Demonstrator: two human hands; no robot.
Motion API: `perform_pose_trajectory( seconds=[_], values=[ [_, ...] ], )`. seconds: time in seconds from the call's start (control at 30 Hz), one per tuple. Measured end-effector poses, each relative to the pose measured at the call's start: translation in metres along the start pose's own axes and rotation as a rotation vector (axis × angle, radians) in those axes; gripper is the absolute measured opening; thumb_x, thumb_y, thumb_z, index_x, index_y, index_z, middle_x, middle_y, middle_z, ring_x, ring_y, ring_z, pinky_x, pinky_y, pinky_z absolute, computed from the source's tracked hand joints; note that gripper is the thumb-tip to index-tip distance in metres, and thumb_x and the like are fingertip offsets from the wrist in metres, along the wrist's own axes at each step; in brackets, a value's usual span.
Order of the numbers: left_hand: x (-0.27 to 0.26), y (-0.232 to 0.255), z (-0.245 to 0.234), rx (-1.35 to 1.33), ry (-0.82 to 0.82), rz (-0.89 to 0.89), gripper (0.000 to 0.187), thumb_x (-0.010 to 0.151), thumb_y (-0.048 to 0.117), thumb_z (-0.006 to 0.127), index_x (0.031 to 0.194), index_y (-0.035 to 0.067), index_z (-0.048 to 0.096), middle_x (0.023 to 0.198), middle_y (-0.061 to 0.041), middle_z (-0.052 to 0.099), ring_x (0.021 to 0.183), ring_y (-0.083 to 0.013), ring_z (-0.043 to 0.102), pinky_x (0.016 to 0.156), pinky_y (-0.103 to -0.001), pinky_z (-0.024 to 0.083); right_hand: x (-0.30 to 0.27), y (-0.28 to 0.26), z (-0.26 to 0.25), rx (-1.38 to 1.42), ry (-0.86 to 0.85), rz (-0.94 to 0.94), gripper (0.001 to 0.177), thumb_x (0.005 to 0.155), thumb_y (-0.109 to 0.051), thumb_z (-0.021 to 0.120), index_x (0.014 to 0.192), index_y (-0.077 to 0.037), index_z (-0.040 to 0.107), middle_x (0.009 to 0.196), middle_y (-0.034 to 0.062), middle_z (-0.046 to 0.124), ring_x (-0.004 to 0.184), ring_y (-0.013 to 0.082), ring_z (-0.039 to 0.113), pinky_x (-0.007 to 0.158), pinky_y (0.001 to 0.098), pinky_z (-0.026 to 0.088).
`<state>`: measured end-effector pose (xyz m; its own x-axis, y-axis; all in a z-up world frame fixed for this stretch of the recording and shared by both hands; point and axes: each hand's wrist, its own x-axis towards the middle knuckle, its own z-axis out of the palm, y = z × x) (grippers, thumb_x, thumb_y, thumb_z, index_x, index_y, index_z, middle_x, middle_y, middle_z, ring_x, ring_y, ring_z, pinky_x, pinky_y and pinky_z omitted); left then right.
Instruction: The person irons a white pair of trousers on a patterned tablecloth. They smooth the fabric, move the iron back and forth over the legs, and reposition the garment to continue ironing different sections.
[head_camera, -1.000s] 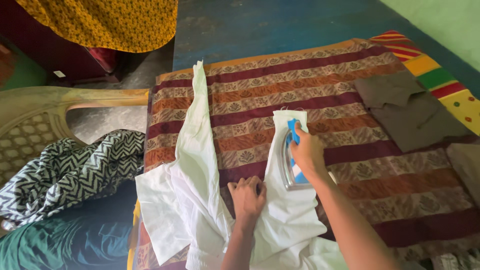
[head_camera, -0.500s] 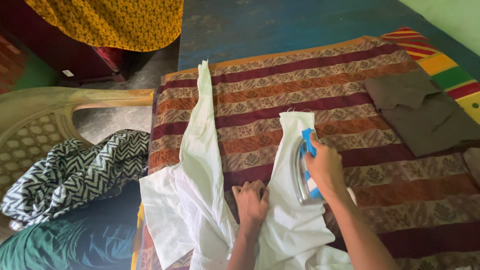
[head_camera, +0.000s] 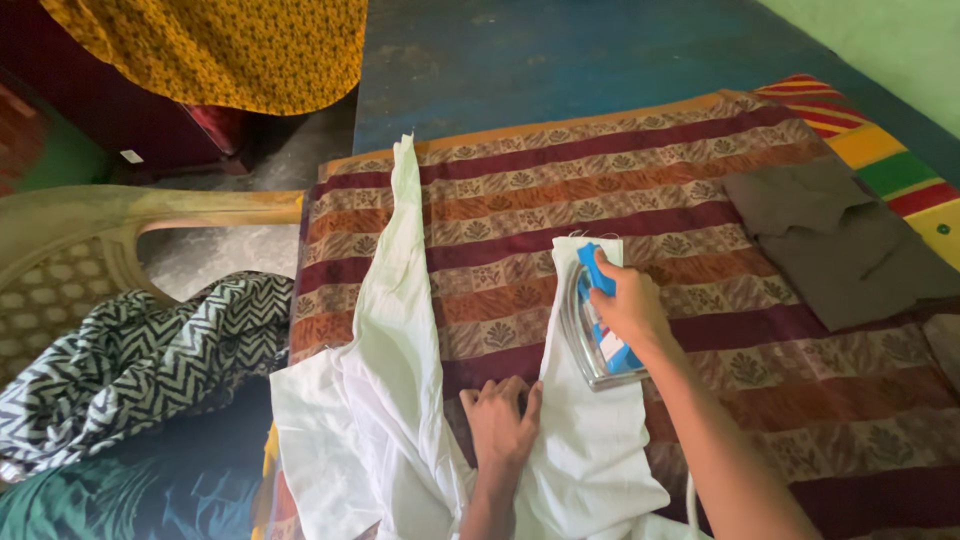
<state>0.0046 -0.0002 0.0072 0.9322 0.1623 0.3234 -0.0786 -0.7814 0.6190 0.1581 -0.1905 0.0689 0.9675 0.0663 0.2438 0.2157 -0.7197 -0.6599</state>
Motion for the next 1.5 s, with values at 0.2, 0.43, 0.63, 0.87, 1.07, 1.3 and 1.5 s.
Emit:
perform_pose_trajectory(
  seconds=[0.2, 0.43, 0.63, 0.87, 1.07, 1.3, 1.5],
  values=[
    [0.000, -0.005, 0.004, 0.012, 0.004, 0.014, 0.017, 0.082, 0.024, 0.068, 0.074, 0.010, 0.070, 0.074, -0.006, 0.071, 0.076, -0.0264, 0.063, 0.081, -0.046, 0.036, 0.035, -0.010, 0.010, 0.061, -0.038, 0.031, 0.062, 0.083, -0.016, 0.073, 0.143, -0.019, 0.061, 0.074, 0.0240, 0.069, 0.065, 0.0340, 0.073, 0.068, 0.0440, 0.056],
    [0.000, -0.005, 0.004, -0.001, -0.002, 0.004, 0.018, 0.082, 0.023, 0.068, 0.072, 0.009, 0.070, 0.071, -0.007, 0.069, 0.075, -0.0266, 0.062, 0.081, -0.046, 0.036, 0.067, -0.015, 0.022, 0.029, -0.049, 0.045, 0.062, 0.084, -0.016, 0.071, 0.145, -0.017, 0.060, 0.075, 0.0227, 0.073, 0.067, 0.0317, 0.074, 0.073, 0.0423, 0.058],
    [0.000, -0.006, 0.005, -0.012, 0.033, 0.024, 0.018, 0.081, 0.023, 0.067, 0.071, 0.008, 0.068, 0.073, -0.006, 0.070, 0.075, -0.0265, 0.062, 0.081, -0.045, 0.036, 0.035, -0.012, 0.014, 0.059, -0.141, 0.118, 0.066, 0.083, -0.015, 0.068, 0.148, -0.024, 0.055, 0.072, 0.0182, 0.073, 0.063, 0.0293, 0.076, 0.071, 0.0408, 0.060],
    [-0.001, -0.004, 0.004, -0.005, -0.019, 0.000, 0.017, 0.079, 0.023, 0.068, 0.069, 0.009, 0.068, 0.070, -0.006, 0.069, 0.075, -0.0266, 0.062, 0.080, -0.046, 0.035, 0.030, -0.013, 0.011, 0.074, -0.117, 0.103, 0.064, 0.084, -0.017, 0.070, 0.146, -0.025, 0.059, 0.070, 0.0219, 0.070, 0.064, 0.0313, 0.074, 0.069, 0.0427, 0.058],
    [-0.002, -0.007, 0.005, -0.007, -0.007, 0.015, 0.018, 0.079, 0.022, 0.068, 0.068, 0.009, 0.067, 0.070, -0.006, 0.069, 0.075, -0.0264, 0.061, 0.081, -0.045, 0.036, 0.065, -0.017, 0.026, -0.007, -0.047, -0.025, 0.063, 0.083, -0.016, 0.073, 0.145, -0.019, 0.060, 0.071, 0.0209, 0.071, 0.066, 0.0306, 0.072, 0.069, 0.0441, 0.057],
    [-0.001, -0.010, 0.004, -0.032, 0.029, 0.040, 0.018, 0.076, 0.023, 0.068, 0.065, 0.010, 0.066, 0.070, -0.005, 0.069, 0.072, -0.0256, 0.060, 0.079, -0.045, 0.035, 0.021, -0.030, 0.013, 0.025, -0.098, 0.090, 0.065, 0.083, -0.015, 0.067, 0.147, -0.022, 0.056, 0.071, 0.0229, 0.071, 0.065, 0.0356, 0.074, 0.072, 0.0463, 0.060],
    [-0.003, -0.008, 0.008, -0.013, 0.042, 0.044, 0.018, 0.076, 0.024, 0.068, 0.064, 0.010, 0.066, 0.069, -0.004, 0.069, 0.071, -0.0258, 0.060, 0.079, -0.045, 0.035, 0.035, -0.023, 0.030, -0.148, 0.052, 0.067, 0.061, 0.085, -0.015, 0.067, 0.145, -0.017, 0.059, 0.083, 0.0258, 0.072, 0.083, 0.0436, 0.071, 0.080, 0.0522, 0.056]
  ],
)
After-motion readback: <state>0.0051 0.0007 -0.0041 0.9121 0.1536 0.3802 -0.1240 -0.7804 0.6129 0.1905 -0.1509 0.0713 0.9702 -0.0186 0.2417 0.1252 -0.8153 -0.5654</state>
